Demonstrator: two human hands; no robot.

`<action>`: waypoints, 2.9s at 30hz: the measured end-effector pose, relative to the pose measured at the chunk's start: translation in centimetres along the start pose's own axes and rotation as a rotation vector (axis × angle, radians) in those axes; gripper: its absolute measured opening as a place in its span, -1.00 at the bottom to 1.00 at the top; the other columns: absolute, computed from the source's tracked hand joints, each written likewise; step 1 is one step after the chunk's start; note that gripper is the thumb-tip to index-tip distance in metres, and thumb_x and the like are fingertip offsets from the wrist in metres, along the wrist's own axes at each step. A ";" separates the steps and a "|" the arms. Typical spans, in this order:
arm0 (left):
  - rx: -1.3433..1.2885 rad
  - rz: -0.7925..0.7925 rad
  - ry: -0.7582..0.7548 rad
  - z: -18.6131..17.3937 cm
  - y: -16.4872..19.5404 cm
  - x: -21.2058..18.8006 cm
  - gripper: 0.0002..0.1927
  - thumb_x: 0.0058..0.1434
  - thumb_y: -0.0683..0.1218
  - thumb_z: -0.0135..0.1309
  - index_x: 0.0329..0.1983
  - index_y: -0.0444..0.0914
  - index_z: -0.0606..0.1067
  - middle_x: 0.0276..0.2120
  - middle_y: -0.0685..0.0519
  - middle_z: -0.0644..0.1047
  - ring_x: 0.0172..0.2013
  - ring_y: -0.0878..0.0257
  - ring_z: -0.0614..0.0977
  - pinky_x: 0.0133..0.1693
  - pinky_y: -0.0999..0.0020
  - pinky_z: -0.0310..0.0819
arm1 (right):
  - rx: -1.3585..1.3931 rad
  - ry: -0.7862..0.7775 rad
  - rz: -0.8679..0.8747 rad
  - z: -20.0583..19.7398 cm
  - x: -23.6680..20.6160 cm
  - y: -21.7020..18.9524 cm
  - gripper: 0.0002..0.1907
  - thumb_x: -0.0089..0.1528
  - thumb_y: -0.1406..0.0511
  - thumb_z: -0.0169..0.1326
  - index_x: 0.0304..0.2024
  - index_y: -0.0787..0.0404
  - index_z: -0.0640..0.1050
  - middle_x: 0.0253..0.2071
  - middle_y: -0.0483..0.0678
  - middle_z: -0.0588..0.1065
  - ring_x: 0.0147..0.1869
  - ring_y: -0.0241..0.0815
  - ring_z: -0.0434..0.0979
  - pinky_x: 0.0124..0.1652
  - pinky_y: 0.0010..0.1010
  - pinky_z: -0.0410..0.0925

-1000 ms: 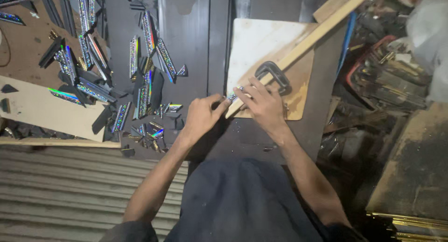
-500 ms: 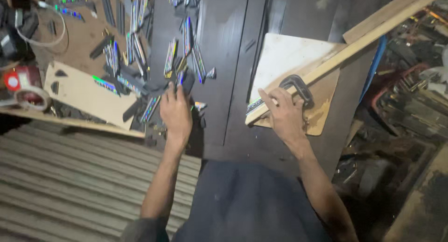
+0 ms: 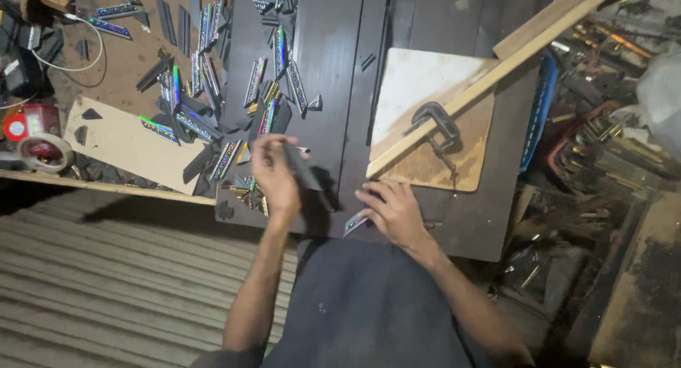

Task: The person picks up small iridescent trim strips from a cluttered workbench, turns them over in their hands, and sorts them into a pile, occasionally tossing pieces into a blue bin beside the bench. They continue handling and separating the strips one at a time throughout the clip.

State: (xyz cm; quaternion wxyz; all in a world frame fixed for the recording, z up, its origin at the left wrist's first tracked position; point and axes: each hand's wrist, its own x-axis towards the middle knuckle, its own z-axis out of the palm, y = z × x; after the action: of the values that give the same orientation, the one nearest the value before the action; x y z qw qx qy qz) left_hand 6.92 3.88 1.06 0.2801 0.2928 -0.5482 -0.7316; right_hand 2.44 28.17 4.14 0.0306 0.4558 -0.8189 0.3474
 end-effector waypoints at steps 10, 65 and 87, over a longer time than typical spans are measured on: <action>0.548 0.123 -0.360 4.5 0.1 -4.3 -0.78 0.24 -0.16 0.26 -0.07 -0.34 0.62 -0.24 -0.06 0.65 -0.29 0.23 0.62 -0.25 0.29 0.51 | 0.367 0.046 0.614 -1.8 2.3 1.1 -0.77 0.35 0.23 0.13 -0.04 0.23 0.65 -0.30 0.05 0.61 -0.31 -0.08 0.62 -0.24 -0.33 0.43; 0.435 0.479 -0.353 7.3 -3.6 -6.6 -0.83 0.46 -0.11 -0.14 -0.07 -0.27 0.44 -0.15 -0.07 0.34 -0.03 0.12 0.39 0.16 0.19 0.27 | 0.593 0.001 0.633 0.3 2.2 1.9 -0.66 0.22 0.44 0.14 0.07 0.27 0.57 -0.19 0.03 0.60 -0.12 0.03 0.62 -0.08 -0.29 0.47; 1.006 0.403 -0.510 6.3 2.0 2.7 -0.82 0.33 -0.04 0.16 -0.15 -0.24 0.62 -0.14 -0.06 0.66 -0.12 -0.03 0.65 -0.04 0.11 0.50 | -0.421 -0.039 -0.037 -2.3 7.7 14.6 -0.57 0.20 0.20 0.15 0.14 -0.06 0.63 0.02 -0.16 0.53 0.31 -0.11 0.46 0.12 -0.02 0.22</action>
State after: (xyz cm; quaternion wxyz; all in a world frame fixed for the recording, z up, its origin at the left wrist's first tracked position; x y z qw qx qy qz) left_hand 0.67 5.45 4.10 0.1001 0.0950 -0.9220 -0.3618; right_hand -13.89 28.98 0.77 0.1155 0.4608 -0.8655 0.1591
